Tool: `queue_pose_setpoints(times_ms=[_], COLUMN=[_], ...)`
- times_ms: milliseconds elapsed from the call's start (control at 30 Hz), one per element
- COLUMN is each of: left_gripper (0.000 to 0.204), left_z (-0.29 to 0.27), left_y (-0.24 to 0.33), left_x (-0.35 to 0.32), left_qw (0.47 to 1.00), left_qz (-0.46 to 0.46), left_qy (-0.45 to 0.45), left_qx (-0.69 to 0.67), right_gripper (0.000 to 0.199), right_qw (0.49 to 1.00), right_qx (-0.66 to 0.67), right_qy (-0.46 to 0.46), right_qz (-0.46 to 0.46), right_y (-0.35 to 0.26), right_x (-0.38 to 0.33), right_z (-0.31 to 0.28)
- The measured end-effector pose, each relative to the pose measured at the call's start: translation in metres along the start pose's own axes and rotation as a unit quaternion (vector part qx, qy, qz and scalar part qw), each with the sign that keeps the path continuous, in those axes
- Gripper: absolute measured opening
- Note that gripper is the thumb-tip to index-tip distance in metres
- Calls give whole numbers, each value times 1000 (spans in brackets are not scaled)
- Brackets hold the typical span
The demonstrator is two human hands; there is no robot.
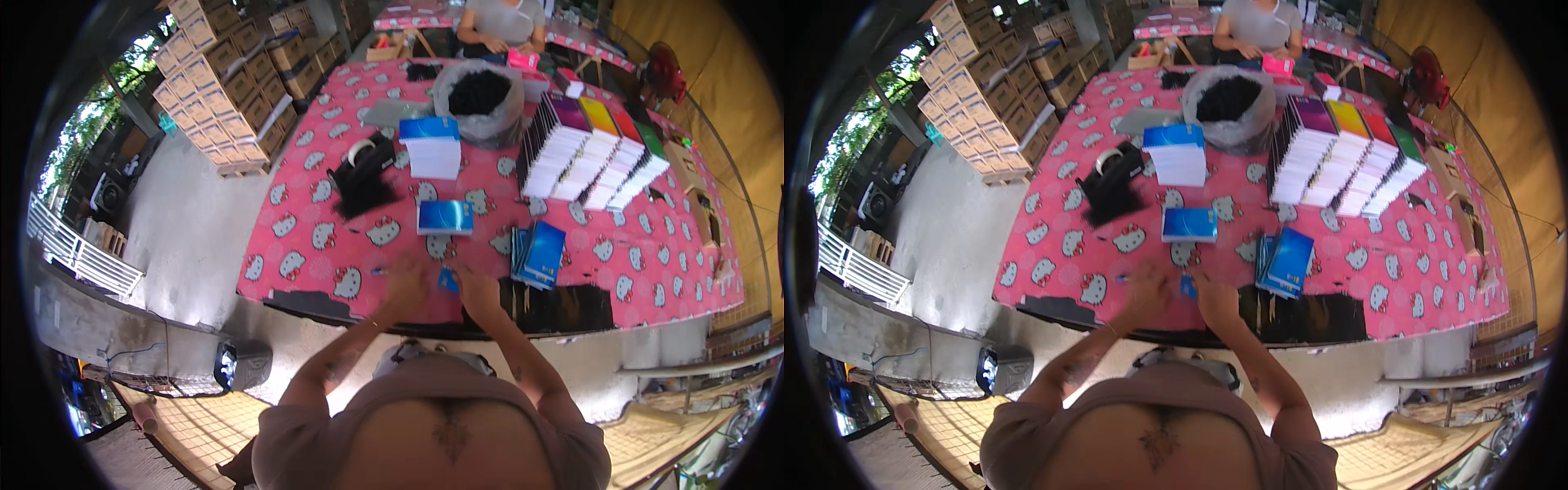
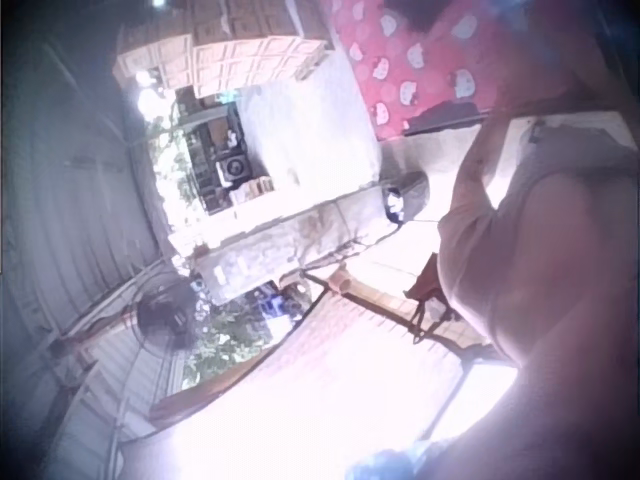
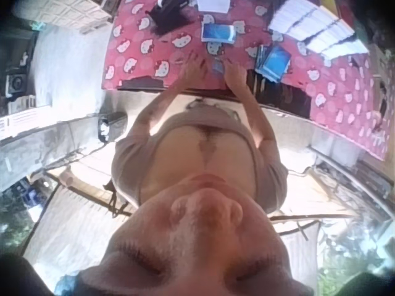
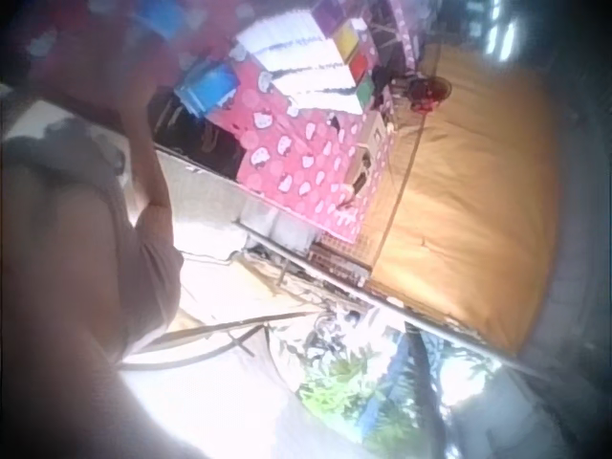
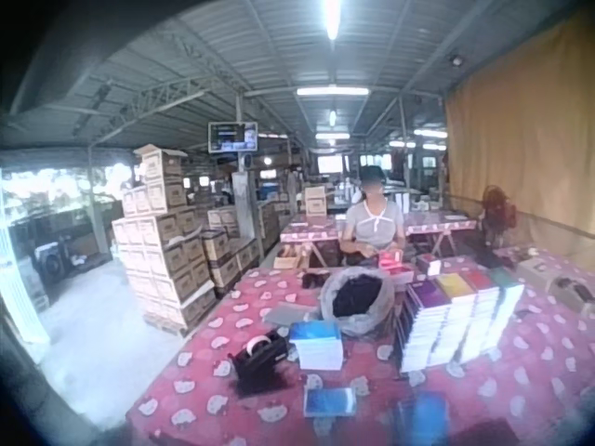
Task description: The person prepares booklets by inserting small items into them, closing them, and stacking them on a table.
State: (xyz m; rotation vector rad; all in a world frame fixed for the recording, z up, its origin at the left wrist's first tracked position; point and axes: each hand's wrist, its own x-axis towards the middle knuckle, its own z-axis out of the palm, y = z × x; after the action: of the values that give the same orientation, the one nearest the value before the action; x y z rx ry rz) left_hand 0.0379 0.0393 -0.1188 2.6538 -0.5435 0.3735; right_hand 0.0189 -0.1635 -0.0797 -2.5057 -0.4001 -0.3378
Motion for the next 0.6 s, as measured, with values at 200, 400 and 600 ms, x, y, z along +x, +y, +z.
queue_pose_setpoints(times_ms=[200,400,600], left_gripper=[46,38,30], left_z=[-23,-41,-51], left_y=[-46,-28,25], left_x=[-42,-28,-22], left_qw=[994,872,615], left_qz=[52,-308,-379], left_qy=[-8,-132,-171], left_qx=[94,-355,-670], right_gripper=[20,21,24], right_qw=[999,999,998], right_qx=[5,10,-26], right_qy=[13,10,-26], right_qz=[29,49,50], right_y=[1,-4,-7], right_x=[-1,-1,-2], right_z=[2,-1,-1])
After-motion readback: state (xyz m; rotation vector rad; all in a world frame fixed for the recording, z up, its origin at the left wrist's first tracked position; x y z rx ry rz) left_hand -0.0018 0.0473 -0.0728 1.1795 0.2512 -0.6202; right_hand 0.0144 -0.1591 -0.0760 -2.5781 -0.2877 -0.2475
